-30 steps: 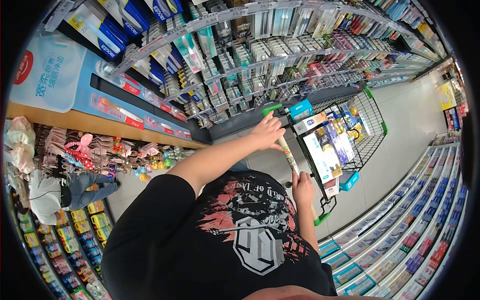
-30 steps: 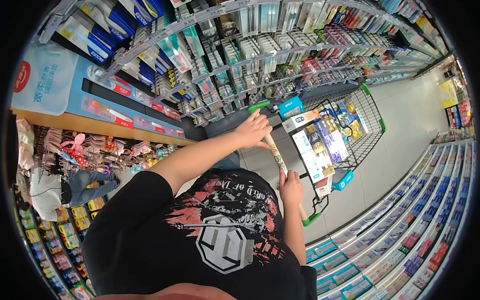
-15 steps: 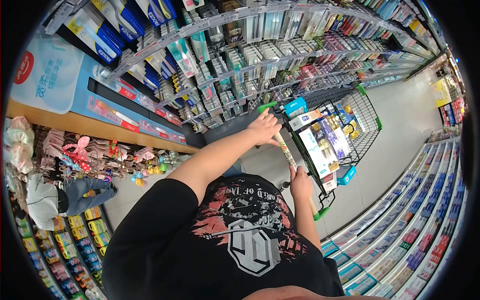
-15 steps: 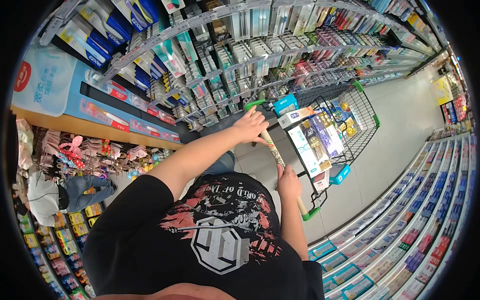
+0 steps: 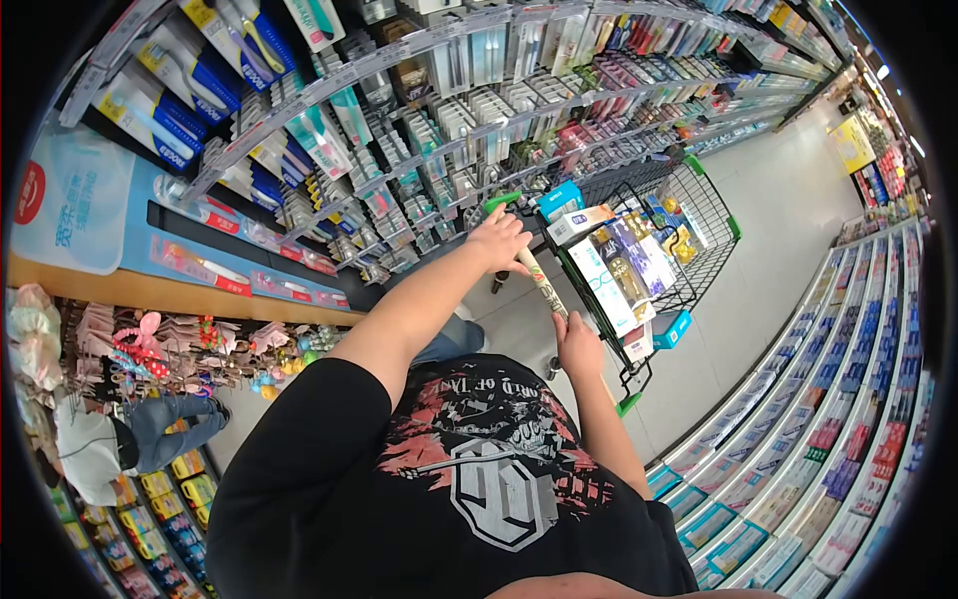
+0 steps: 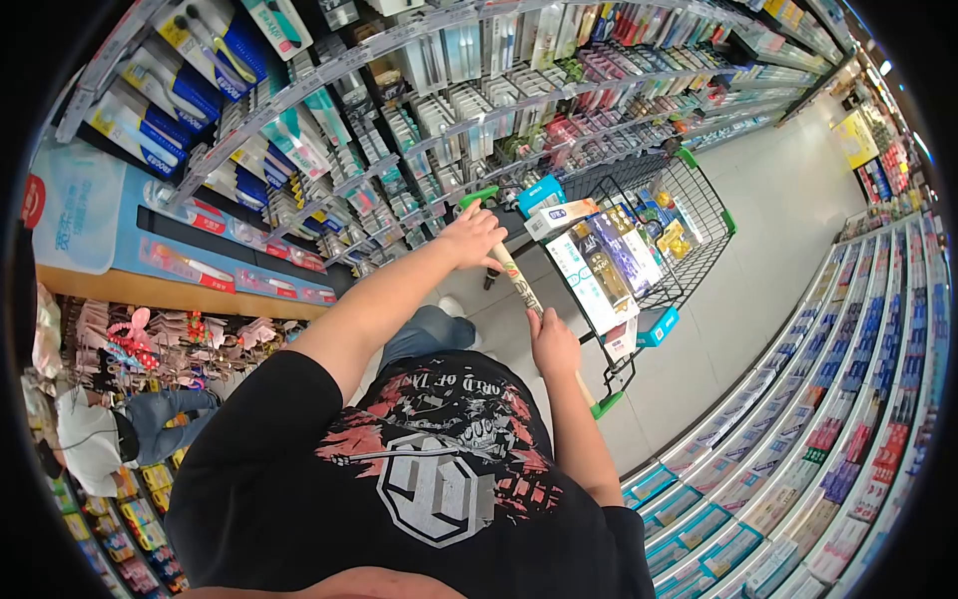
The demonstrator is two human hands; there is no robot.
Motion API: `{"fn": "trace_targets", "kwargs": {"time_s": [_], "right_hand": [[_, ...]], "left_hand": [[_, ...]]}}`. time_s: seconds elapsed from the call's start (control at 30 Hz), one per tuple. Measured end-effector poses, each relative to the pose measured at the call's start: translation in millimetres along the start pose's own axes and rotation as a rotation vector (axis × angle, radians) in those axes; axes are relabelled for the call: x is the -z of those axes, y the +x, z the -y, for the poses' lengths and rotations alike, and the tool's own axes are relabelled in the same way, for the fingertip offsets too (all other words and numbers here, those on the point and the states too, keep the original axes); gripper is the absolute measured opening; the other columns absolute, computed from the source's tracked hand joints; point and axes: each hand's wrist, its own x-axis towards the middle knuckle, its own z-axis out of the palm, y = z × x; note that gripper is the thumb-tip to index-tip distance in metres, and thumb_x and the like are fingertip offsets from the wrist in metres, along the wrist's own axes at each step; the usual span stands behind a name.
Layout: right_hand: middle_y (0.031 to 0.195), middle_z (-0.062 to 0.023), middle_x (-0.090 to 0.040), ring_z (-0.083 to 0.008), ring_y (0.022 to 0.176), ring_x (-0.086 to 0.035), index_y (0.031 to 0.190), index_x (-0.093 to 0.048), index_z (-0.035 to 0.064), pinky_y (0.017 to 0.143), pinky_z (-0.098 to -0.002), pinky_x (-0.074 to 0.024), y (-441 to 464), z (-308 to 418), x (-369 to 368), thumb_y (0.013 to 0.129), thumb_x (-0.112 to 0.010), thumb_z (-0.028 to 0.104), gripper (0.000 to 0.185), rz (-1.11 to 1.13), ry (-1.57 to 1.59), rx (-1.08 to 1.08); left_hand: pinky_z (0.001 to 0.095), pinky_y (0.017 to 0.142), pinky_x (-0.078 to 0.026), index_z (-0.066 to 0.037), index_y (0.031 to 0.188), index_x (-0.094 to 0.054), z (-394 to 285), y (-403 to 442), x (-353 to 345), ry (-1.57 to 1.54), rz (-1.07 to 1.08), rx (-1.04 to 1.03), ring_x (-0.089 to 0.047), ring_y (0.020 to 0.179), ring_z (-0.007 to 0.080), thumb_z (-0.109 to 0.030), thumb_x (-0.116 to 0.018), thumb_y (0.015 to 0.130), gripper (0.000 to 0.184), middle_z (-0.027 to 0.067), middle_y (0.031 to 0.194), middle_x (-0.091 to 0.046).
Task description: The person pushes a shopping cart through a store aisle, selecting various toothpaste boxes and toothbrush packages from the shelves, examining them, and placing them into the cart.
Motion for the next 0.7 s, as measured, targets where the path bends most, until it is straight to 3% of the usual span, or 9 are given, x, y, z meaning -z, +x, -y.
{"fn": "trace_targets", "kwargs": {"time_s": [0.1, 0.4, 0.7], "right_hand": [[0.08, -0.0219, -0.072, -0.0441, 0.076, -0.072, 0.094, -0.056, 0.0062, 0.067, -0.0563, -0.0556, 9.0, -3.4, -0.1, 0.109, -0.048, 0.054, 0.051, -0.053, 0.035, 0.02], [0.08, -0.0168, -0.072, -0.0415, 0.073, -0.072, 0.091, -0.057, 0.0069, 0.063, -0.0537, -0.0562, 34.3, -25.7, 6.2, 0.108, -0.051, 0.054, 0.051, -0.094, -0.055, -0.02], [0.076, -0.0156, -0.071, -0.0387, 0.071, -0.072, 0.088, -0.056, 0.008, 0.061, -0.0511, -0.0567, 61.4, -69.0, 20.0, 0.107, -0.052, 0.054, 0.05, -0.172, -0.102, -0.019]], "left_hand": [[0.0597, 0.13, -0.013, -0.012, 0.134, -0.06, 2.5, 15.0, 5.0, 0.042, 0.128, 0.032, -0.046, 0.14, 0.0346, -0.08, -0.06, 0.086, 0.084, 0.014, 0.129, -0.06], [0.061, 0.129, -0.015, -0.009, 0.125, -0.058, 3.9, 52.1, 4.3, 0.003, 0.072, -0.031, -0.046, 0.138, 0.0361, -0.079, -0.059, 0.089, 0.079, 0.0153, 0.126, -0.058], [0.0641, 0.127, -0.017, -0.009, 0.128, -0.055, -11.7, 99.3, -2.2, -0.052, -0.044, -0.056, -0.045, 0.137, 0.038, -0.069, -0.067, 0.089, 0.072, 0.0168, 0.127, -0.054]]}}
